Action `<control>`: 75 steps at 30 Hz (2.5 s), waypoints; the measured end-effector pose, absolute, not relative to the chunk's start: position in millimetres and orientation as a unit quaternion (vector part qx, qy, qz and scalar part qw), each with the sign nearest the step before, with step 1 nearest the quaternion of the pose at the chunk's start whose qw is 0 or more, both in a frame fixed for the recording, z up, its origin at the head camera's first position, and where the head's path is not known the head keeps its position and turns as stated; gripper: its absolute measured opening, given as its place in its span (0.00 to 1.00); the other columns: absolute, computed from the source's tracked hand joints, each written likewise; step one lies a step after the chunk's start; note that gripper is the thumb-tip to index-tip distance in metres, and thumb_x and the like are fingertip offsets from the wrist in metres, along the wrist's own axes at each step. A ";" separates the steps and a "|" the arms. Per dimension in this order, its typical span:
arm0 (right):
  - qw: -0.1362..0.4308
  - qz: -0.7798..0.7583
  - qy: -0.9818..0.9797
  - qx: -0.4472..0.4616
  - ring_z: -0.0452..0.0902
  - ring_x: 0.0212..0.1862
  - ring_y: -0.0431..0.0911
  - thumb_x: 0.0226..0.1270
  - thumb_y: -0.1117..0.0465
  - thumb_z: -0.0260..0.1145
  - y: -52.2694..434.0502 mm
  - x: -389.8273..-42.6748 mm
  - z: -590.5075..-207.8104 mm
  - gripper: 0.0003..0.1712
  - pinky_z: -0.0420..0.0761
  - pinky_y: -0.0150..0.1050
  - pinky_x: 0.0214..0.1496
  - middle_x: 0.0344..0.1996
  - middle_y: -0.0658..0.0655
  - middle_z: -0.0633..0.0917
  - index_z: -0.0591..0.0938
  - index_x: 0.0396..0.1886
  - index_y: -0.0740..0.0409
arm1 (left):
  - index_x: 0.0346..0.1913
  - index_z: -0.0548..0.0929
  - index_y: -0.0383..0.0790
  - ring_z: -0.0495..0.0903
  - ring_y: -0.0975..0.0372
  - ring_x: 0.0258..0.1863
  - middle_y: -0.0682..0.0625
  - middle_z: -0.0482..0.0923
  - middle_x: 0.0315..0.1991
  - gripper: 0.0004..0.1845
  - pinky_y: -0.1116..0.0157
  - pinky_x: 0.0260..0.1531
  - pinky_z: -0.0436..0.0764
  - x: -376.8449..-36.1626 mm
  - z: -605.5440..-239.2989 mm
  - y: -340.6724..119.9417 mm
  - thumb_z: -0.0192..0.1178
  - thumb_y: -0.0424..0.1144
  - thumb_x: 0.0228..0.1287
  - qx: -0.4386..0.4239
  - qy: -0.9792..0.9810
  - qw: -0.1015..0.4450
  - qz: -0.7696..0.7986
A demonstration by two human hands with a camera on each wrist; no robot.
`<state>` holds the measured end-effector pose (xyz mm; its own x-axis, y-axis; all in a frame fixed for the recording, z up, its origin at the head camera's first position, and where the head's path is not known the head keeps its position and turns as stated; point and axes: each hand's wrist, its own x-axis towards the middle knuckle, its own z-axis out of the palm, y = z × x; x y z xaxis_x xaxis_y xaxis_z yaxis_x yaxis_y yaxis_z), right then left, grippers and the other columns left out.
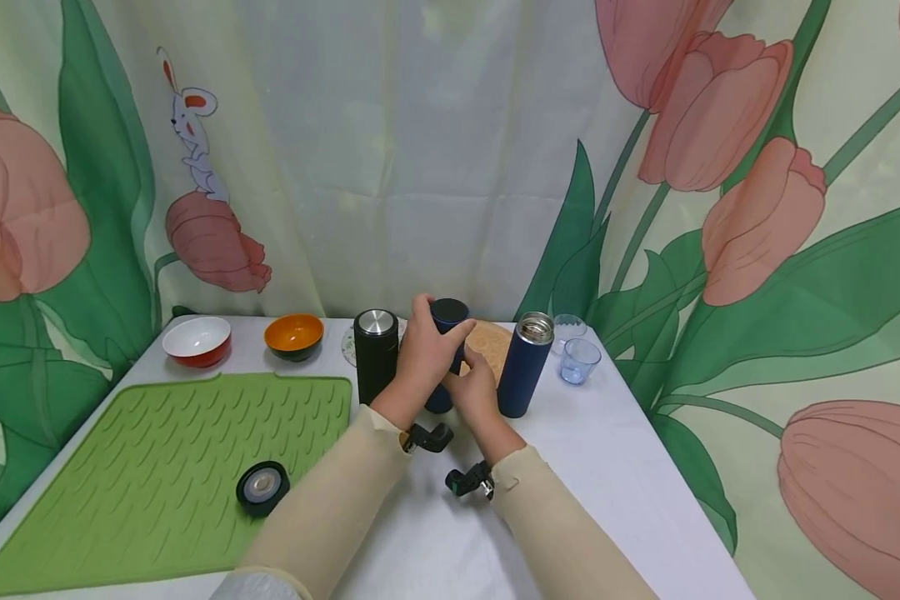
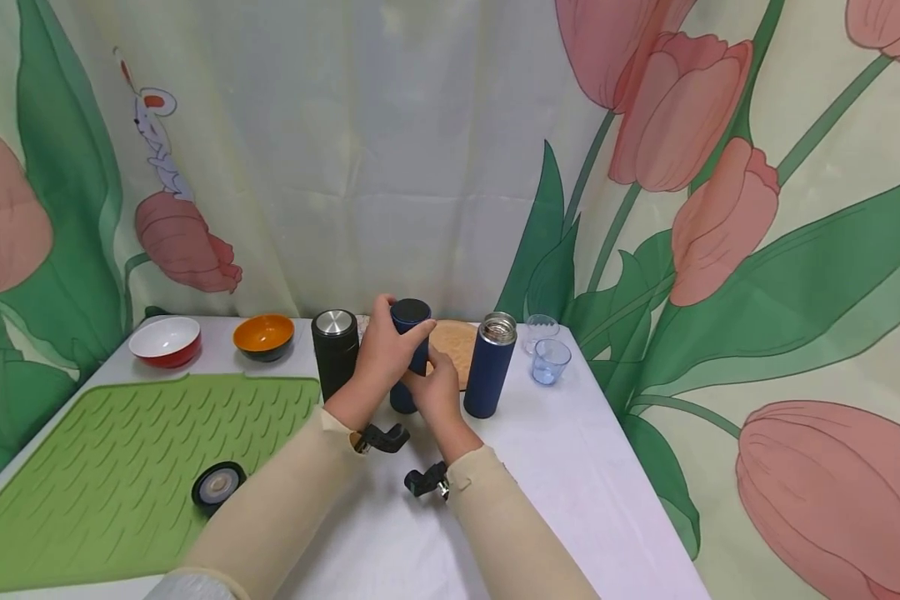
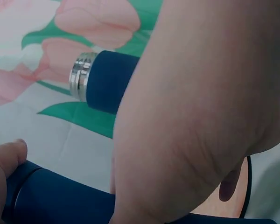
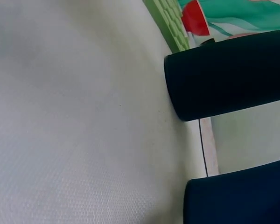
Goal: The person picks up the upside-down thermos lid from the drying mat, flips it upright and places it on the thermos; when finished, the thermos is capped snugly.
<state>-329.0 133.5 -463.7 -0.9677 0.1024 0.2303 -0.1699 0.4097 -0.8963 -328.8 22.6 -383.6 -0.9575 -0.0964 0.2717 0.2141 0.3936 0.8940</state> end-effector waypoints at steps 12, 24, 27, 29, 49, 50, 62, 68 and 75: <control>0.124 0.534 -0.836 0.007 0.68 0.79 0.59 0.67 0.56 0.75 133.2 -328.5 -462.9 0.35 0.68 0.62 0.80 0.73 0.60 0.79 0.80 0.74 0.45 | 0.77 0.58 0.44 0.84 0.45 0.58 0.38 0.78 0.64 0.51 0.45 0.57 0.85 -324.3 -380.7 27.3 0.70 0.67 0.63 -0.012 -0.821 0.134 -0.555; 0.127 0.524 -0.842 0.006 0.70 0.78 0.59 0.67 0.53 0.76 133.9 -329.6 -459.3 0.31 0.70 0.62 0.79 0.72 0.59 0.79 0.83 0.71 0.43 | 0.74 0.63 0.45 0.84 0.46 0.58 0.40 0.78 0.62 0.44 0.45 0.55 0.85 -327.0 -378.2 27.0 0.69 0.63 0.67 -0.028 -0.834 0.155 -0.529; 0.125 0.525 -0.842 0.010 0.72 0.76 0.58 0.66 0.53 0.77 135.1 -328.9 -460.4 0.32 0.71 0.62 0.78 0.70 0.59 0.79 0.83 0.70 0.42 | 0.74 0.63 0.46 0.83 0.46 0.59 0.41 0.77 0.62 0.43 0.46 0.56 0.85 -327.5 -378.4 24.4 0.68 0.64 0.68 -0.036 -0.840 0.141 -0.523; 0.125 0.525 -0.842 0.015 0.73 0.74 0.58 0.66 0.52 0.77 135.5 -328.4 -460.7 0.32 0.72 0.61 0.77 0.68 0.59 0.80 0.83 0.70 0.41 | 0.75 0.64 0.47 0.83 0.46 0.58 0.41 0.77 0.62 0.42 0.46 0.55 0.86 -327.7 -378.2 22.3 0.68 0.63 0.68 -0.041 -0.840 0.133 -0.525; 0.136 0.508 -0.850 0.024 0.78 0.64 0.59 0.73 0.51 0.69 134.8 -325.3 -462.4 0.27 0.76 0.62 0.71 0.60 0.64 0.83 0.83 0.69 0.54 | 0.86 0.48 0.43 0.73 0.41 0.73 0.36 0.59 0.82 0.49 0.37 0.68 0.76 -258.2 -389.3 18.4 0.61 0.55 0.73 -0.062 -0.836 0.100 -0.536; 0.137 0.514 -0.846 0.028 0.77 0.65 0.59 0.71 0.49 0.70 134.4 -325.6 -461.4 0.29 0.76 0.62 0.71 0.60 0.63 0.83 0.83 0.69 0.52 | 0.86 0.49 0.43 0.72 0.42 0.75 0.37 0.59 0.82 0.48 0.37 0.69 0.75 -249.3 -390.4 14.5 0.60 0.56 0.73 -0.074 -0.846 0.094 -0.520; 0.121 0.532 -0.838 -0.019 0.71 0.76 0.61 0.61 0.39 0.80 132.6 -324.5 -459.3 0.42 0.68 0.66 0.79 0.71 0.62 0.77 0.81 0.73 0.47 | 0.73 0.76 0.45 0.77 0.50 0.72 0.46 0.75 0.74 0.30 0.43 0.70 0.78 -177.1 -430.9 -58.9 0.64 0.52 0.75 -0.110 -0.936 0.055 -0.329; 0.103 0.542 -0.834 -0.026 0.68 0.78 0.61 0.61 0.38 0.80 129.6 -322.3 -459.4 0.46 0.67 0.65 0.80 0.74 0.62 0.74 0.78 0.76 0.47 | 0.69 0.80 0.47 0.78 0.45 0.69 0.44 0.77 0.71 0.26 0.39 0.67 0.78 -155.0 -448.9 -106.8 0.67 0.51 0.73 -0.059 -0.953 0.079 -0.285; 0.105 0.542 -0.833 -0.035 0.68 0.77 0.61 0.61 0.38 0.80 128.1 -320.5 -459.0 0.46 0.68 0.66 0.79 0.74 0.62 0.74 0.77 0.77 0.46 | 0.72 0.75 0.32 0.73 0.30 0.67 0.27 0.73 0.70 0.42 0.27 0.62 0.73 -155.5 -462.9 -179.8 0.71 0.59 0.66 0.013 -0.975 0.098 -0.199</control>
<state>-320.5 128.1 -459.0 -0.9757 0.1714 0.1368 -0.0557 0.4095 -0.9106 -155.5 -179.8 -462.9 -0.9803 -0.0640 0.1868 0.0142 0.9207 0.3900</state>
